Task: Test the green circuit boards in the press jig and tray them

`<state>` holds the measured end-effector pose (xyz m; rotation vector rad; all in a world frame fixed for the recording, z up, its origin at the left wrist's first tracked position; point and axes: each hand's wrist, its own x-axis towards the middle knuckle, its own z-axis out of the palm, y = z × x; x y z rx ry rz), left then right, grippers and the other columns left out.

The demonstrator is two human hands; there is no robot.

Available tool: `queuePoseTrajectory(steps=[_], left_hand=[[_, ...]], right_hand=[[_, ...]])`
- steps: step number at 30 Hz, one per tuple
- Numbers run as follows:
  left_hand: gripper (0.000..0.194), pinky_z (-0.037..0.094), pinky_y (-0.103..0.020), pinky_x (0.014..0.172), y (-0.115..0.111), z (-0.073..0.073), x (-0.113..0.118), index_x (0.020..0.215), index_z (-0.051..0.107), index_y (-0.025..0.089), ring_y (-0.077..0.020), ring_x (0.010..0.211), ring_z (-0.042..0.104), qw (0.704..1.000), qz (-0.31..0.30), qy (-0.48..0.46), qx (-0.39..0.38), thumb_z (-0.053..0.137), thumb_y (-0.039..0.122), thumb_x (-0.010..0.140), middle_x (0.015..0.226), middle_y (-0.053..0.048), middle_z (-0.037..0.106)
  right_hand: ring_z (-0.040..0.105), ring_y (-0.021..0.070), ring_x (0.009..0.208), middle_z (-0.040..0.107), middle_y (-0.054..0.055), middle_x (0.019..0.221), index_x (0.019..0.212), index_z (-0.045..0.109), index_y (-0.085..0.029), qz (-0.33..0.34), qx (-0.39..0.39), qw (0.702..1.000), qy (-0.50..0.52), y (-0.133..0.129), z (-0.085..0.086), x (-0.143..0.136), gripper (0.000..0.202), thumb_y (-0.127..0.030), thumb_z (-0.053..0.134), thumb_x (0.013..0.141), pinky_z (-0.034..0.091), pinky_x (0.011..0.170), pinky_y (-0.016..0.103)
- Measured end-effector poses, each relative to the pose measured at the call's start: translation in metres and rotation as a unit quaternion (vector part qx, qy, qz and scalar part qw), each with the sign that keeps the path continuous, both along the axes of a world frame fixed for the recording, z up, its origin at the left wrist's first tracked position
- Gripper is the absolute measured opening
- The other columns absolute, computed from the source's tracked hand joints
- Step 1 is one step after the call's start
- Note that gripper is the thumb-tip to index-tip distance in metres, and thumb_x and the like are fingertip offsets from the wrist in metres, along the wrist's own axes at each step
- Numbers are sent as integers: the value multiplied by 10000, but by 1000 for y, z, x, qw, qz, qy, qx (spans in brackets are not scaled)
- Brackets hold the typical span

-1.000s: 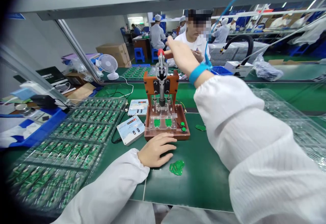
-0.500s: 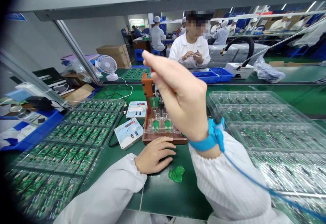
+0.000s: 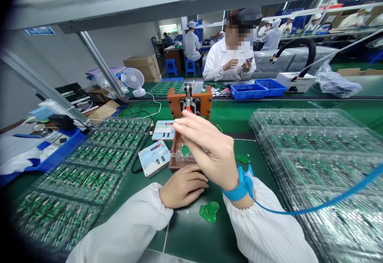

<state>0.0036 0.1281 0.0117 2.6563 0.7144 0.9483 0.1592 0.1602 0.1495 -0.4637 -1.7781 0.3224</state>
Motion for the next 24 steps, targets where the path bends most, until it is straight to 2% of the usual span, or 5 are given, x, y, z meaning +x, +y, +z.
queuePoseTrajectory(steps=[7,13,18,21,24], left_hand=[[157,496,-411,1117,-2,0,1,1040,716,210,-240,1291,587,999,-1,2,-44,575,247,984,1076,-42,762],[188,577,-339,893,-17,45,-19,935,689,184,-210,972,719,988,8,-126,-84,628,360,965,1075,-88,754],[300,540,-314,739,21,78,-75,723,596,185,-178,733,666,960,236,-109,-100,593,330,985,758,-29,695],[252,534,-441,972,64,73,-112,1045,701,202,-285,1108,656,949,286,46,-127,669,419,923,1158,-103,717],[744,286,-580,1214,95,58,-136,1388,596,225,-404,1499,303,929,250,232,-142,845,508,747,1605,-157,380]], right_hand=[[575,263,1338,673,-76,1328,1340,662,-414,21,-15,999,33,-1,-5,-2,594,-1,478,955,475,1173,518],[556,259,1358,674,-60,1332,1320,685,-388,55,-35,997,34,1,-6,2,572,-10,467,949,471,1179,504],[535,238,1377,675,-59,1328,1271,717,-362,112,-54,992,28,7,-4,9,600,20,441,899,445,1202,484],[516,248,1395,671,-51,1336,1267,719,-353,123,-62,990,24,8,-4,10,599,9,430,887,445,1199,506],[507,249,1404,664,-46,1346,1275,712,-350,129,-61,989,24,9,-5,10,604,5,426,878,439,1203,515]])
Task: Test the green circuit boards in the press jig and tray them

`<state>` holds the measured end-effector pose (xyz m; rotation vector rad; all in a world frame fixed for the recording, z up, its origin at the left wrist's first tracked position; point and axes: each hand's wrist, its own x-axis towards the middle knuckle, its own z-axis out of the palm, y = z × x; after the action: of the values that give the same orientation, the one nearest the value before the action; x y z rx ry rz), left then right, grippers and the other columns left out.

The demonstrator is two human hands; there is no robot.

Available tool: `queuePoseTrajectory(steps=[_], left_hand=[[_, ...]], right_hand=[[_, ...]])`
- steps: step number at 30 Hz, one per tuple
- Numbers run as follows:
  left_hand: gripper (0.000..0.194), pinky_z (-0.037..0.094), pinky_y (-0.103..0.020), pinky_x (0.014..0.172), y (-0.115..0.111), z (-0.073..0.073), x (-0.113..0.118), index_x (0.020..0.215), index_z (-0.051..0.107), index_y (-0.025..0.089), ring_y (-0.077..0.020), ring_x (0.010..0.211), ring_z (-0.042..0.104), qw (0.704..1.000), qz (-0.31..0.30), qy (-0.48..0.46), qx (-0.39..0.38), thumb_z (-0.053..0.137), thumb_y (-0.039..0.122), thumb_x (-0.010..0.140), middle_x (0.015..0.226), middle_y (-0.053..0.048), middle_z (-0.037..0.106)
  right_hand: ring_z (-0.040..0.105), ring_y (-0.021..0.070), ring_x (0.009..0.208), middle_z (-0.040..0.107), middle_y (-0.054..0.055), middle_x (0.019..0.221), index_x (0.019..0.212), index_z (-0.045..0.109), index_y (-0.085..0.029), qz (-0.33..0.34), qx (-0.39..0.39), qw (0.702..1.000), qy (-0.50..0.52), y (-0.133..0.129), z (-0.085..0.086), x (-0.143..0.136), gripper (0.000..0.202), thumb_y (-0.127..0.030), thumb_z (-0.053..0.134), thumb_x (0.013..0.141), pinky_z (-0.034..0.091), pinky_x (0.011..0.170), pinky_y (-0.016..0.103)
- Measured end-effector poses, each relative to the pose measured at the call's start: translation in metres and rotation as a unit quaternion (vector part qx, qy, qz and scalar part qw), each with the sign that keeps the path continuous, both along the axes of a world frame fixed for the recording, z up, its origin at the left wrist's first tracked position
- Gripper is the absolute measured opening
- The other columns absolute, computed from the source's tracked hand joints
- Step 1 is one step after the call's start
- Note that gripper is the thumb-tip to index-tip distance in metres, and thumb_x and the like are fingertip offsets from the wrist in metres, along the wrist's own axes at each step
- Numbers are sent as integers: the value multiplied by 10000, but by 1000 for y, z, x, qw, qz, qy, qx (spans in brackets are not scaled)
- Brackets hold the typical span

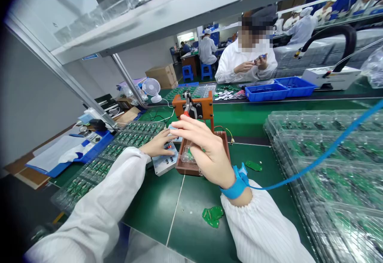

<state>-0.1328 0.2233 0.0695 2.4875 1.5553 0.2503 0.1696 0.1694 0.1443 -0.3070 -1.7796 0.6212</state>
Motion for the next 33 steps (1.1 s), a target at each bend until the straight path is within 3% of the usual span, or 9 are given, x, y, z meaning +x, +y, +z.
queuePoseTrajectory(steps=[3,7,21,26,33], left_hand=[[1003,195,-612,1233,13,-11,-8,1509,475,189,-455,1543,128,995,-20,89,-45,849,629,690,1674,-189,200],[1145,185,-602,1231,18,-14,-8,1573,362,134,-479,1537,105,988,-33,133,-74,795,716,687,1681,-215,142],[1127,179,-618,1226,21,-22,-15,1565,384,178,-486,1536,92,986,-40,136,-89,722,813,698,1690,-189,133],[1241,103,-572,1260,22,-12,-22,1618,260,162,-459,1550,39,985,-21,138,-103,698,845,680,1704,-162,51],[1285,84,-578,1260,16,-3,-21,1623,242,150,-464,1549,-25,965,14,198,-169,736,815,641,1703,-156,-27]], right_hand=[[504,249,1406,660,-39,1351,1280,708,-342,4,8,1000,5,0,-2,-1,611,12,422,873,438,1201,522],[508,236,1402,662,-32,1346,1273,710,-330,3,13,1000,16,0,-3,-2,619,31,415,866,447,1197,502],[486,228,1418,652,-33,1358,1290,697,-328,9,13,1000,20,1,-5,-4,625,49,421,876,422,1215,472],[468,216,1431,634,-43,1381,1316,680,-333,10,19,1000,15,1,-6,-5,634,57,421,889,393,1233,445],[469,204,1427,632,-45,1382,1320,677,-329,10,28,999,15,1,-6,-4,656,76,418,875,386,1235,414]])
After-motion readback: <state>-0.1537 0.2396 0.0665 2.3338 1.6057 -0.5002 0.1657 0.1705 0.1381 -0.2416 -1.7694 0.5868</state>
